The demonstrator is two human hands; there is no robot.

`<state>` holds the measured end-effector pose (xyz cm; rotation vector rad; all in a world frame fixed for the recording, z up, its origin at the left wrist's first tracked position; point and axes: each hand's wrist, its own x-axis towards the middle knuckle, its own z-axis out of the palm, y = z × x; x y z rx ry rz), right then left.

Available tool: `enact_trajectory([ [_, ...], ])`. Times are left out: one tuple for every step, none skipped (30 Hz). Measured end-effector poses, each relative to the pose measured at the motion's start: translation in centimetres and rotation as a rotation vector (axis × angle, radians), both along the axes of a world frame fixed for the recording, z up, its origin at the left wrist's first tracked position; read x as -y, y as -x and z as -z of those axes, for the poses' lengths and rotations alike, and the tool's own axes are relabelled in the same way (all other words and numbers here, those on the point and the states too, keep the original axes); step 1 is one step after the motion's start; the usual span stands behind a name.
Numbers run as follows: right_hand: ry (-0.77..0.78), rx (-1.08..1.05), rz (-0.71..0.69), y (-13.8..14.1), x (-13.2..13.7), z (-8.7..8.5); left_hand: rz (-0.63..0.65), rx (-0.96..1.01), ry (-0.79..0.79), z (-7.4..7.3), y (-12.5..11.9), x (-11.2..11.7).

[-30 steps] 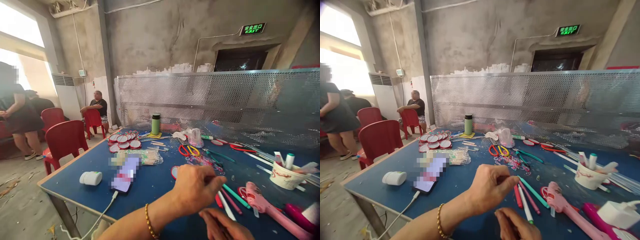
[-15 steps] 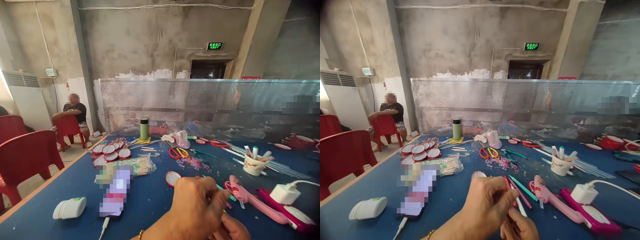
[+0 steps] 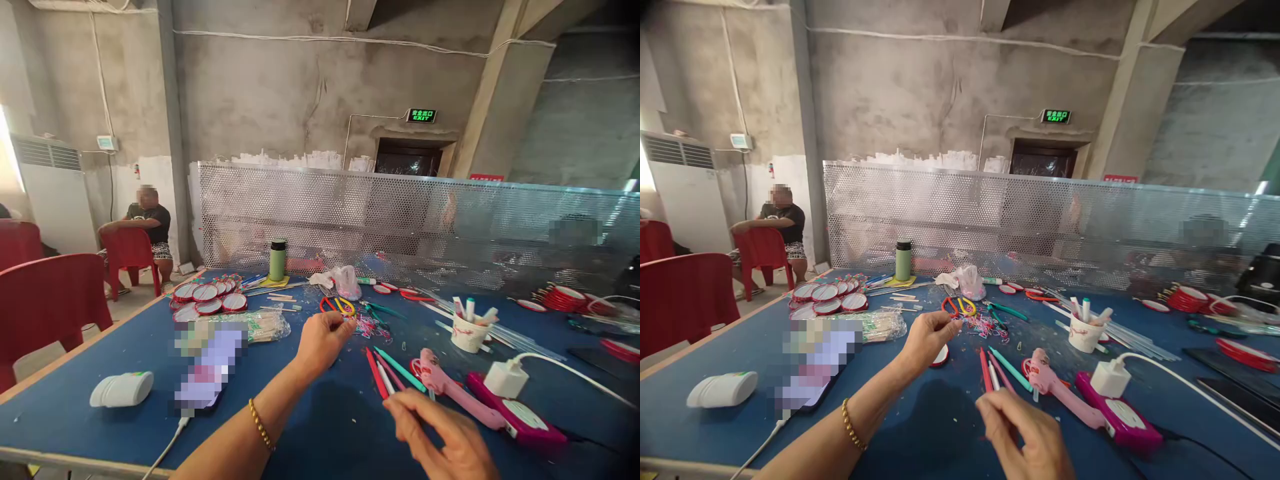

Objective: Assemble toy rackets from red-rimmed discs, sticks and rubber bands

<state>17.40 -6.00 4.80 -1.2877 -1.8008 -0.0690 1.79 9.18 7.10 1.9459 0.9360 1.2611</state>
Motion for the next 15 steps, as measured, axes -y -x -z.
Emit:
enact_trajectory([
  [-0.062, 0.026, 0.054, -1.0, -0.3, -0.4, 0.016, 0.017, 0.026, 0.3, -0.1, -0.5],
  [-0.121, 0.076, 0.113, -1.9, -0.7, -0.8, 0.03, 0.039, 0.055, 0.5, -0.1, -0.9],
  [-0.176, 0.134, 0.167, -2.7, -1.1, -1.2, 0.042, 0.065, 0.084, 0.7, -0.1, -1.2],
  [-0.207, 0.199, 0.205, -3.4, -1.5, -1.5, 0.051, 0.095, 0.119, 0.8, 0.0, -1.4],
  [-0.241, 0.261, 0.235, -3.9, -2.0, -1.8, 0.063, 0.126, 0.153, 0.9, 0.1, -1.6],
  [-0.227, 0.333, 0.269, -4.3, -2.5, -2.1, 0.077, 0.158, 0.187, 0.9, 0.3, -1.7],
  [-0.173, 0.437, 0.308, -4.5, -3.0, -2.3, 0.095, 0.19, 0.216, 0.8, 0.5, -1.7],
  [-0.116, 0.528, 0.358, -4.6, -3.6, -2.5, 0.112, 0.218, 0.242, 0.7, 0.7, -1.6],
  [-0.077, 0.581, 0.366, -4.6, -4.2, -2.6, 0.129, 0.242, 0.263, 0.6, 0.8, -1.5],
  [-0.044, 0.628, 0.36, -4.6, -4.7, -2.6, 0.145, 0.262, 0.281, 0.5, 0.9, -1.2],
  [-0.02, 0.666, 0.342, -4.5, -5.3, -2.5, 0.16, 0.277, 0.296, 0.3, 1.0, -1.0],
  [-0.004, 0.698, 0.317, -4.4, -5.9, -2.4, 0.174, 0.287, 0.309, 0.2, 0.9, -0.8],
  [0.007, 0.727, 0.293, -4.3, -6.4, -2.1, 0.185, 0.294, 0.323, 0.1, 0.9, -0.5],
  [0.015, 0.749, 0.272, -4.3, -6.8, -1.8, 0.193, 0.299, 0.337, 0.0, 0.8, -0.4],
  [0.015, 0.76, 0.261, -4.3, -7.2, -1.5, 0.198, 0.303, 0.35, -0.1, 0.7, -0.2],
])
